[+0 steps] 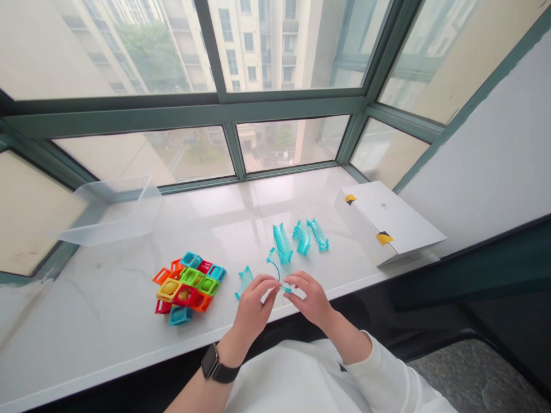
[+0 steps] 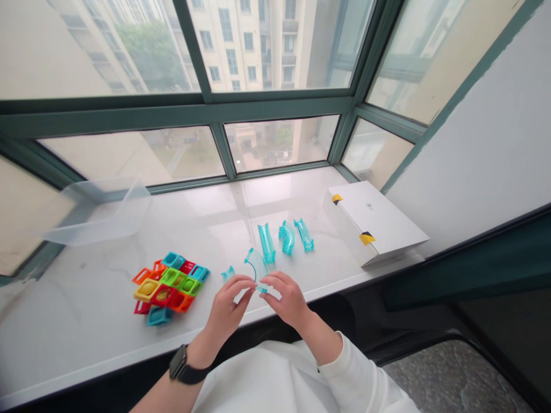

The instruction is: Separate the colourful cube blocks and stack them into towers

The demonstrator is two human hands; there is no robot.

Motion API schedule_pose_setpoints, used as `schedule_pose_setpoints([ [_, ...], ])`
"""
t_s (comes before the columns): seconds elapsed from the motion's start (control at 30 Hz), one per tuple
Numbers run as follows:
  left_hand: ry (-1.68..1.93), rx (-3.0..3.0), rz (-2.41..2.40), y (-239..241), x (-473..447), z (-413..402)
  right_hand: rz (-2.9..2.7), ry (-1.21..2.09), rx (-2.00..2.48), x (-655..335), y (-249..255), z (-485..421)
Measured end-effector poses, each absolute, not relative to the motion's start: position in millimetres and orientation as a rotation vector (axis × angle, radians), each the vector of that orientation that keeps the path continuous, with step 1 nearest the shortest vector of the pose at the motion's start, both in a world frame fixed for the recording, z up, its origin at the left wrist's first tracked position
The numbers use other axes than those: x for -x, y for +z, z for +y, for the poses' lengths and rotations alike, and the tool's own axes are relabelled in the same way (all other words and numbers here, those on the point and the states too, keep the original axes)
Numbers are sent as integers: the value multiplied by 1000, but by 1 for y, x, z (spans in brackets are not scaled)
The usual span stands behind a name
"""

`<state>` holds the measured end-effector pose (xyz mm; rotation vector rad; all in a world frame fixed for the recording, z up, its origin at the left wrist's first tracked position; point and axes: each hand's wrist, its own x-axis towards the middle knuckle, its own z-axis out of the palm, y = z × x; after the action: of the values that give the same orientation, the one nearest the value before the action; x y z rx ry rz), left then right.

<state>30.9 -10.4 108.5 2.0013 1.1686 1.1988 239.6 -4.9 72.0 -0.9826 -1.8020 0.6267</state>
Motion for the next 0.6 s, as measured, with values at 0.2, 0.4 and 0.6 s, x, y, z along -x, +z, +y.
schedule_pose_setpoints([
  [0.2,1144,-1834,1217,91,-41,-7,-1744,599,1087,-257,71,-6],
  [0.4,1027,-1778,1283,54,-44,-1,-1680,442,1192,-281,70,9],
  [0.6,933,-1804,1358,24,-48,13,-1611,315,1249,-306,71,33],
])
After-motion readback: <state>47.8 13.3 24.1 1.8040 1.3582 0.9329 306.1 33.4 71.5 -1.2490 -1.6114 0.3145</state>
